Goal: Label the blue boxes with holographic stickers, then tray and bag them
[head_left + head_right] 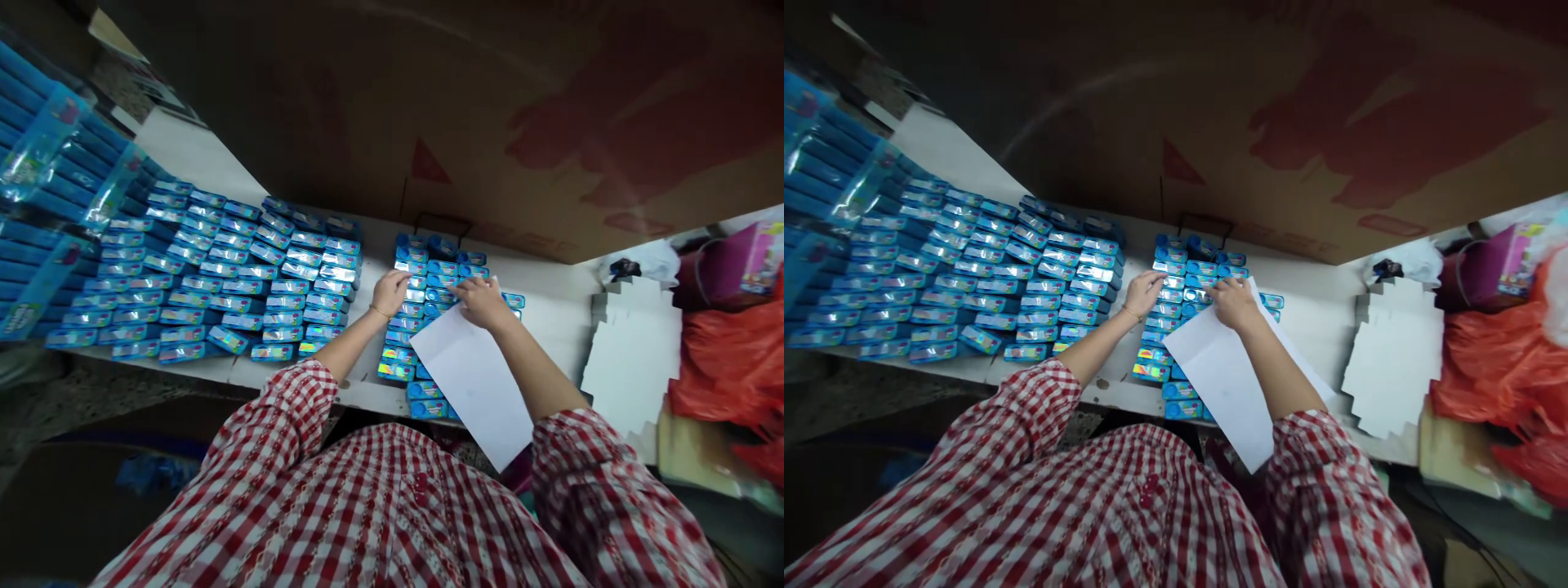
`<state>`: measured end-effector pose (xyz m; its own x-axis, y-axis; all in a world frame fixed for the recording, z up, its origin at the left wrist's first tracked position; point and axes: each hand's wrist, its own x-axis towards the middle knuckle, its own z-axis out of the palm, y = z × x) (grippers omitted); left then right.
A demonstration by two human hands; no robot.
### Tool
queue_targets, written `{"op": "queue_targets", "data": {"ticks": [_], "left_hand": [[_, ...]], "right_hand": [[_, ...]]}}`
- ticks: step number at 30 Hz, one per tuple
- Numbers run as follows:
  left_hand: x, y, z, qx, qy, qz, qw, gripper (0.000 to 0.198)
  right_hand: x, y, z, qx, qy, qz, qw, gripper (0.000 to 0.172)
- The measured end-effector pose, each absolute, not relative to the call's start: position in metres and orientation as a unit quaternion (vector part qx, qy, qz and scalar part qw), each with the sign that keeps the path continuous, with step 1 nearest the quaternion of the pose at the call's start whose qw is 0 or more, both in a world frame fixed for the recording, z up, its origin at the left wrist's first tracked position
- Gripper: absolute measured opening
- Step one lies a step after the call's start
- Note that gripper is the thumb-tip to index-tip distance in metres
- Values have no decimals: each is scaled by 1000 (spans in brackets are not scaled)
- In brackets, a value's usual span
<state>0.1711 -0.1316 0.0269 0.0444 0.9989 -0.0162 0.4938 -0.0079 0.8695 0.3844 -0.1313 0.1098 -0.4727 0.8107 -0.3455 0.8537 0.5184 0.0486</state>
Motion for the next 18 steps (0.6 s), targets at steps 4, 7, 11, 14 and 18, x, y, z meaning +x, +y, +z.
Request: {"op": "queue_targets", "data": {"ticks": [4,7,11,14,18], "left_hand": [[211,-149,54,650,501,239,520,33],[235,-160,63,617,420,168,644,37],[256,-173,64,571,427,174,679,28],[267,-178,63,590,478,207,616,16],[278,-182,64,658,487,214,533,13]], "right_hand": [[424,-167,106,438,895,-7,82,25],[443,-202,109,418,903,78,-59,26],[466,-243,113,423,895,97,-102,24],[474,-253,114,442,893,40,-70,28],[464,-234,112,488,869,25,-81,32]]}}
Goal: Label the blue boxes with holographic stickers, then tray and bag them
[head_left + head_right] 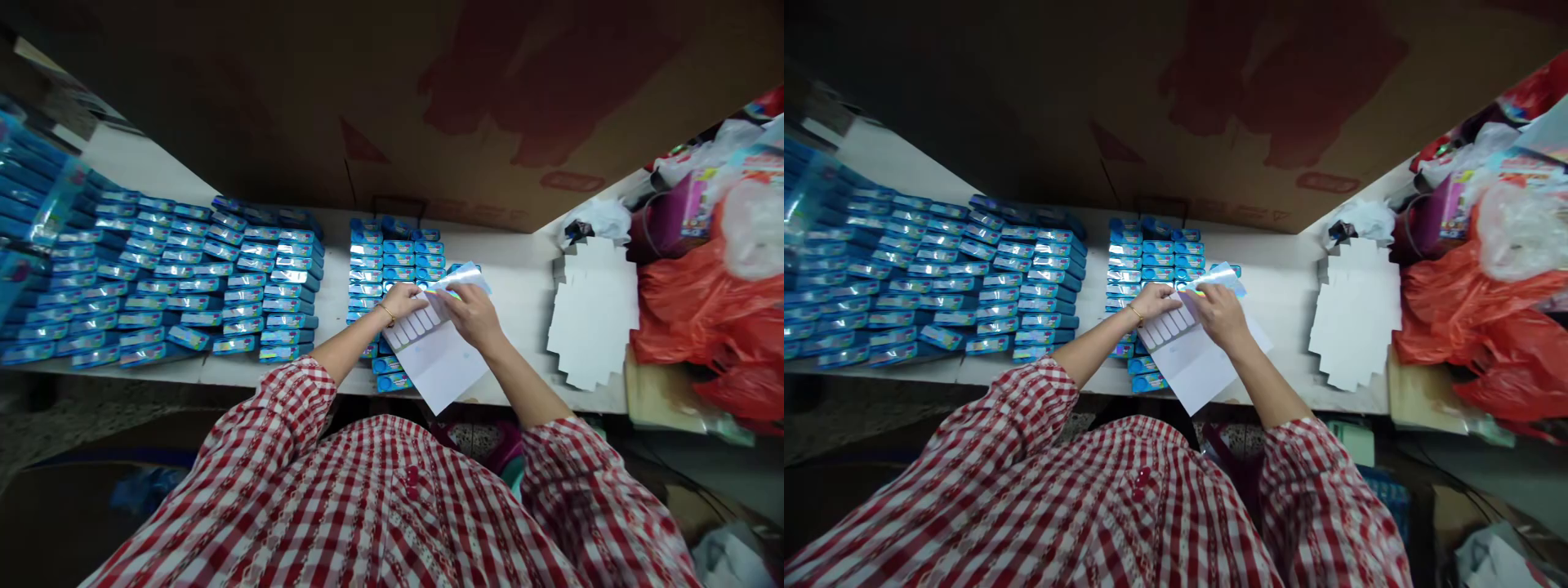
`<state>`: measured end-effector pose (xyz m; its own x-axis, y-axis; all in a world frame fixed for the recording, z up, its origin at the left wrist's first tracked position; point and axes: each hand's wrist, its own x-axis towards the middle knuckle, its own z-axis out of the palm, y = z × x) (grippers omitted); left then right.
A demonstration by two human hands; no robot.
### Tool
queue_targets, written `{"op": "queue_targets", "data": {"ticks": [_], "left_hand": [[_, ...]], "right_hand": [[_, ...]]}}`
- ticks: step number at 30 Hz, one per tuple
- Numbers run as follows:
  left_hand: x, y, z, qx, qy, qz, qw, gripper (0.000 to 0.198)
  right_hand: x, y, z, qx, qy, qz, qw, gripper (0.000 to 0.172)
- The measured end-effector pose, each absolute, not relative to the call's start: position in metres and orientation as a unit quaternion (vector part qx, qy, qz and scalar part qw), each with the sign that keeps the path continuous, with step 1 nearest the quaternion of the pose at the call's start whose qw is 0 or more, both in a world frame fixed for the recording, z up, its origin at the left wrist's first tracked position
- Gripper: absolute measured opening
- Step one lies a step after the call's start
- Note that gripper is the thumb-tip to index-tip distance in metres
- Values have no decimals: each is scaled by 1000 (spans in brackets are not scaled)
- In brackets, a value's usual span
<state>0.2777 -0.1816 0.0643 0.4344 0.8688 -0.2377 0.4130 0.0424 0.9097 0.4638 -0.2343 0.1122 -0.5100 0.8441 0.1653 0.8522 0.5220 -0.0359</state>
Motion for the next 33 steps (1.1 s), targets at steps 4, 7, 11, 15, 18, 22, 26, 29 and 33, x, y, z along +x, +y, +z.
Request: {"op": "queue_targets", "data": {"ticks": [4,7,11,15,18,22,26,29,33], "left_hand": [[279,-188,68,661,469,238,535,21],[274,-194,67,600,456,255,606,22],[267,-194,59,559,477,251,631,19],[262,-188,47,620,539,215,528,12],[260,-189,40,624,570,218,488,5],[244,-187,40,445,587,382,558,27],[208,-166,49,220,563,510,612,45],[184,-148,54,239,563,526,591,42],[169,-123,47,260,603,523,544,29]], "right_hand": [[449,-210,104,-439,-897,6,52,32],[448,-207,97,-411,-910,18,52,34],[450,-213,107,-404,-914,18,29,33],[437,-210,147,-420,-907,35,13,28],[413,-190,176,-491,-865,74,66,26],[371,-144,169,-611,-732,248,174,17],[338,-114,128,-661,-516,481,255,9],[323,-107,109,-664,-453,525,279,7],[311,-98,98,-666,-443,533,276,8]]}}
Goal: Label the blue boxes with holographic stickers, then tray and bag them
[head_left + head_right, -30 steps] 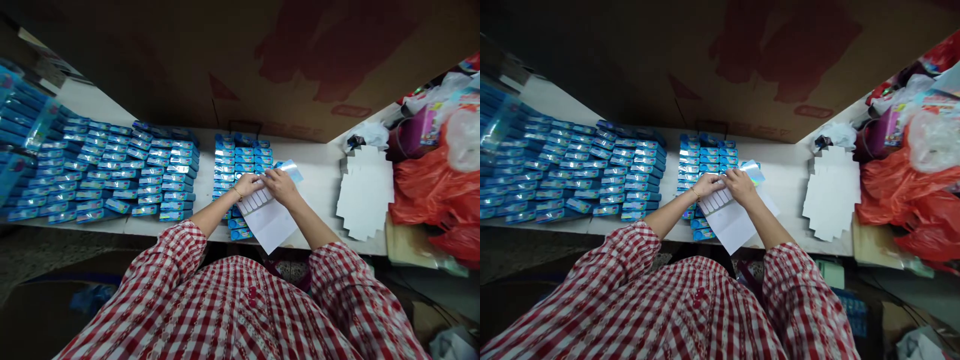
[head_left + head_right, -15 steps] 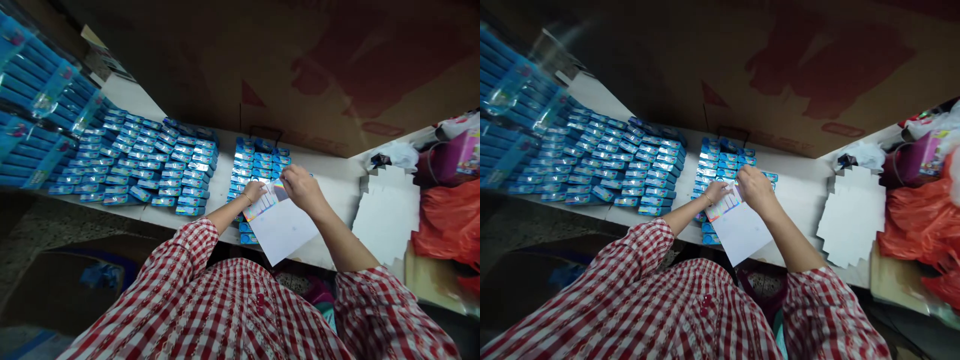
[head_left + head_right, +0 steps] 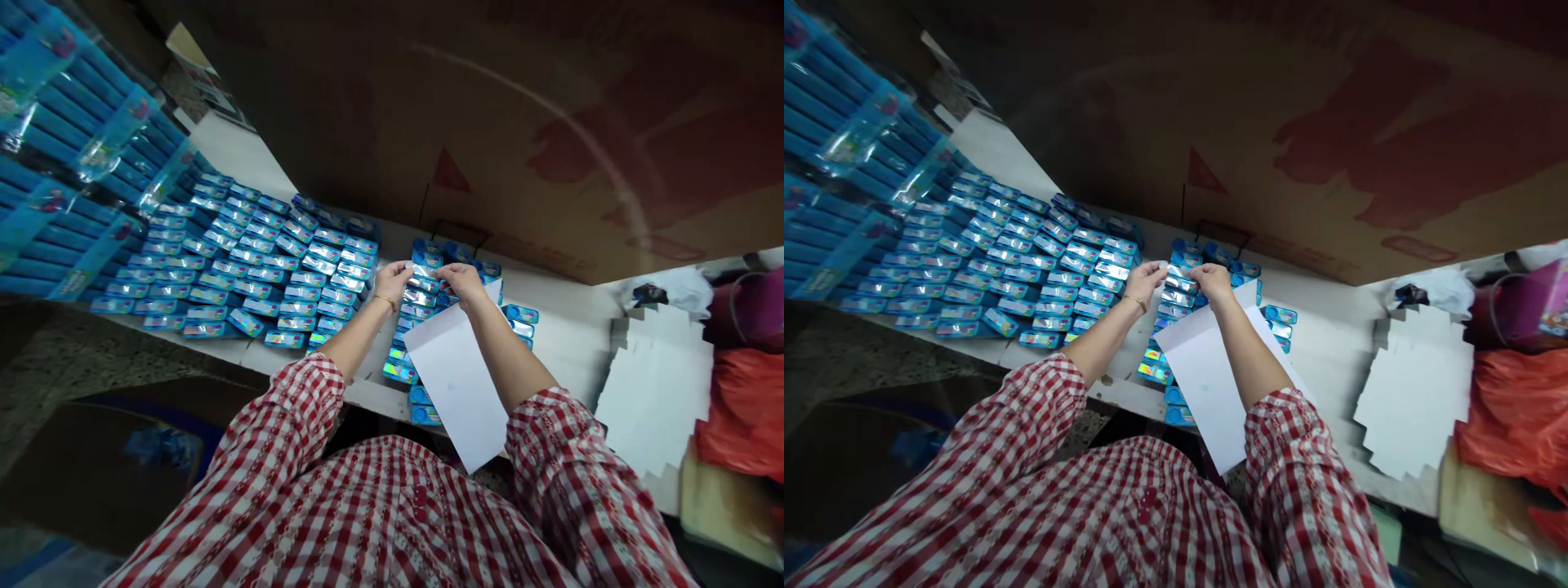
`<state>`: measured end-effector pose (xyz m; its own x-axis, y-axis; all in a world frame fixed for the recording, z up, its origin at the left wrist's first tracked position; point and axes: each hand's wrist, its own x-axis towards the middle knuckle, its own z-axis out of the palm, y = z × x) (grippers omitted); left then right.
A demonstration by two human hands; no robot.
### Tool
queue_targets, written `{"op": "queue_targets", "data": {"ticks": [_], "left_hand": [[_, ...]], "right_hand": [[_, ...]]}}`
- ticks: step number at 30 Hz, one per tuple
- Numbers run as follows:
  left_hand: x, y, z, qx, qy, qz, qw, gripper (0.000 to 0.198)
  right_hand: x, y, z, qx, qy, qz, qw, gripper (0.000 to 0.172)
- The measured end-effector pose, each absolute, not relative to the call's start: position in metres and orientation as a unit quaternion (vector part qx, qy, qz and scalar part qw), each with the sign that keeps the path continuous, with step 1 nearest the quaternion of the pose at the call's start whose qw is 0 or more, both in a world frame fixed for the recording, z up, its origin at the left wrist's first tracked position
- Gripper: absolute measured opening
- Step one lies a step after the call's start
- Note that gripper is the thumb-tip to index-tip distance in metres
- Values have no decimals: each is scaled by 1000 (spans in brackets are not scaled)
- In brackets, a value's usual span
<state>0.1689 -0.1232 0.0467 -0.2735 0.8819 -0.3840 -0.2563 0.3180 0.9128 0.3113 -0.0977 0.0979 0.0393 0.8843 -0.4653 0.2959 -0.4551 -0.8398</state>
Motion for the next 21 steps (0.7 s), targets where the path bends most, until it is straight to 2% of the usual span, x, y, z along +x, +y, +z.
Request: {"op": "queue_targets", "data": {"ticks": [7,13,21], "left_hand": [[164,-83,19,235,650,517,504,16],[165,-63,8,204,684,485,505,9],[165,-51,-13,216,675,460,535,10]], "right_hand": [[299,-64,56,-709,-513,380,299,14],[295,-45,40,-761,-546,298,184,21],[285,-45,43,-771,-587,235,80,25]]}}
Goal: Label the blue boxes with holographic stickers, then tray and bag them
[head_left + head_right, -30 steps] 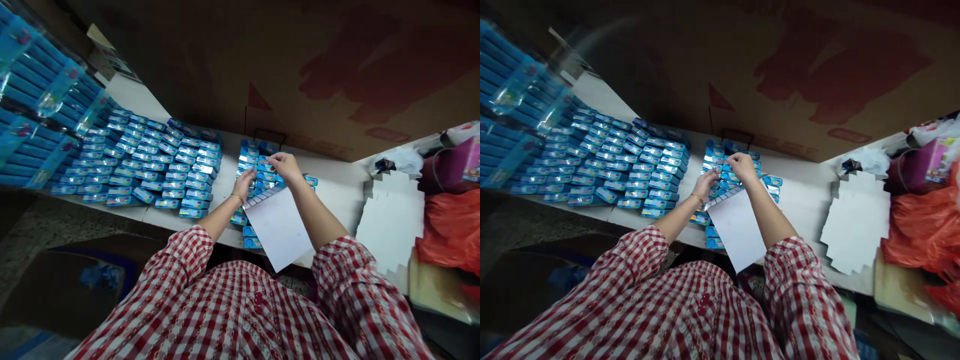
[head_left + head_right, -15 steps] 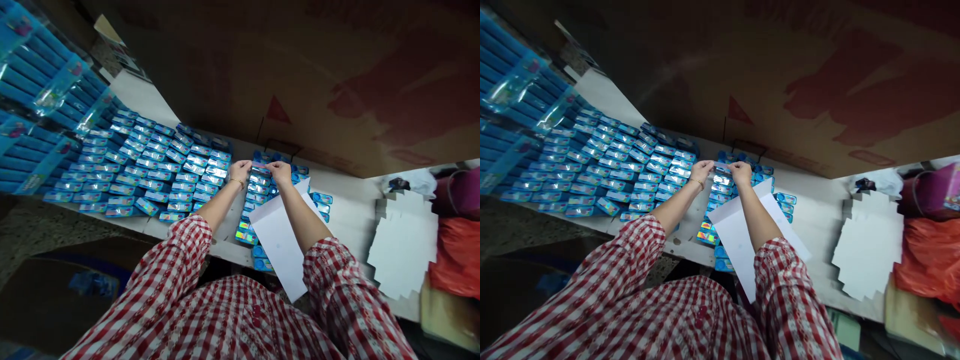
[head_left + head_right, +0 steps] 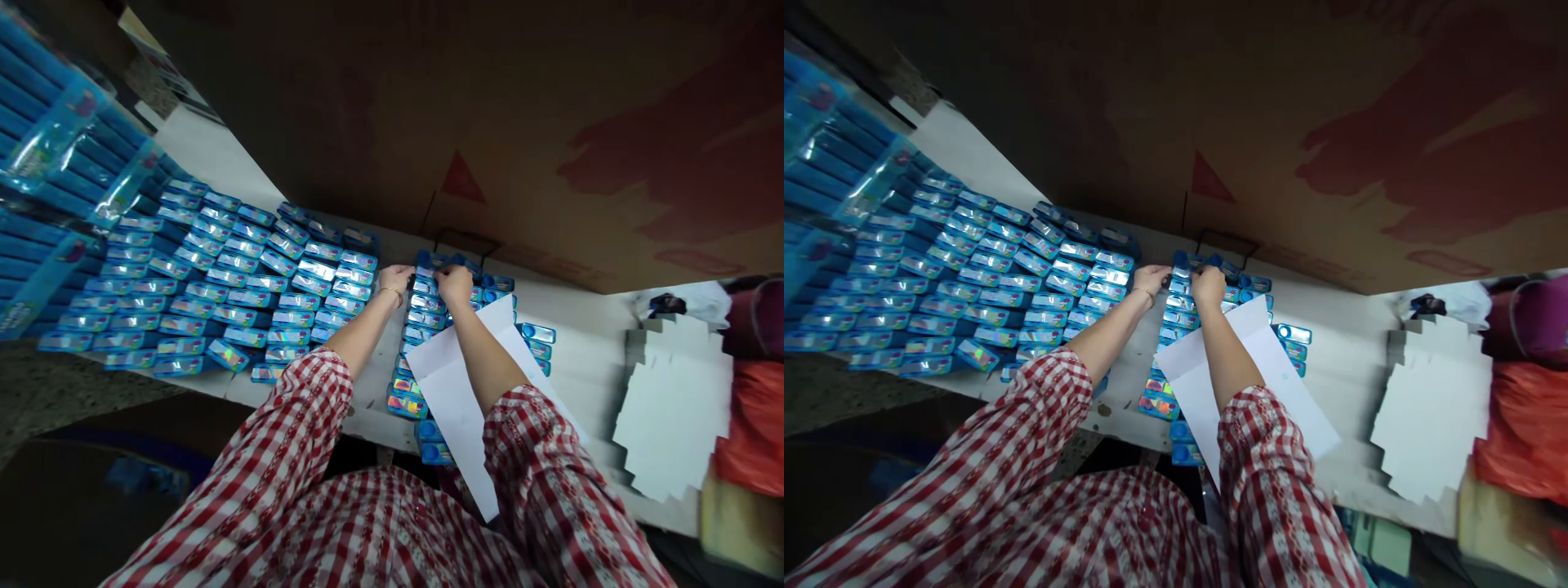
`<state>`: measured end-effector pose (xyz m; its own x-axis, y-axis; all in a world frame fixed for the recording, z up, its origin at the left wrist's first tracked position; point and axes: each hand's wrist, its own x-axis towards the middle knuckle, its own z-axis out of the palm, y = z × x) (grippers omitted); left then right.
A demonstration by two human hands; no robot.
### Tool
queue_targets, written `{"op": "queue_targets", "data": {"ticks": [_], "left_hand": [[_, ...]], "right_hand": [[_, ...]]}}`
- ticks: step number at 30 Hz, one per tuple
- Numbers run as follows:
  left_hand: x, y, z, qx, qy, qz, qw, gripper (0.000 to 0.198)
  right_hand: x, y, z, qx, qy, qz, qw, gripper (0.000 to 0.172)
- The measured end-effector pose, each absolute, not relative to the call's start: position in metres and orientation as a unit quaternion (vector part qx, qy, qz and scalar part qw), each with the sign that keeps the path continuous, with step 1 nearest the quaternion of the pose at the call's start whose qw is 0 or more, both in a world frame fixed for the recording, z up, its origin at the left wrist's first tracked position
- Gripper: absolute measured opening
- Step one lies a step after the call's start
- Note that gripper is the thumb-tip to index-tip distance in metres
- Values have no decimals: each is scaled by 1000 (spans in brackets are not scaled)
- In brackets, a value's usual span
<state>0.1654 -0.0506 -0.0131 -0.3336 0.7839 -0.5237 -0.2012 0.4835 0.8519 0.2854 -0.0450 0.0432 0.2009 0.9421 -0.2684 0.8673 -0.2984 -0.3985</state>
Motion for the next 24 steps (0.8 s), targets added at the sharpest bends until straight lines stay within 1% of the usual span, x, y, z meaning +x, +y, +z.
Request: {"op": "queue_targets", "data": {"ticks": [2,4,8,10,12,14,16,18,20,21,22,24], "left_hand": [[169,-51,-20,234,676,460,526,14],[170,-52,-26,270,694,455,489,20],[163,-57,-34,452,692,383,414,29],[157,-61,-32,530,672,325,403,36],[152,-66,-24,547,686,290,382,40],[152,-73,-10,541,705,301,346,39],[158,-82,8,562,680,334,332,36],[170,-91,28,609,620,334,365,32],[185,-100,45,651,556,287,429,29],[192,-105,51,664,531,256,460,28],[200,-109,56,669,511,226,491,28],[213,-118,62,659,469,177,561,31]], "right_hand": [[283,-51,47,-774,-601,189,58,29],[281,-58,52,-751,-645,137,33,33],[280,-70,62,-626,-774,70,-71,41],[281,-70,69,-607,-783,68,-121,44],[289,-68,80,-607,-777,74,-149,43],[307,-68,94,-600,-781,80,-153,40],[334,-73,109,-571,-803,87,-149,36],[365,-87,119,-531,-828,92,-156,31],[395,-108,122,-490,-855,74,-155,26],[408,-121,121,-475,-867,53,-138,23],[419,-135,119,-463,-880,25,-107,22],[437,-164,112,-441,-897,-41,-12,25]]}}
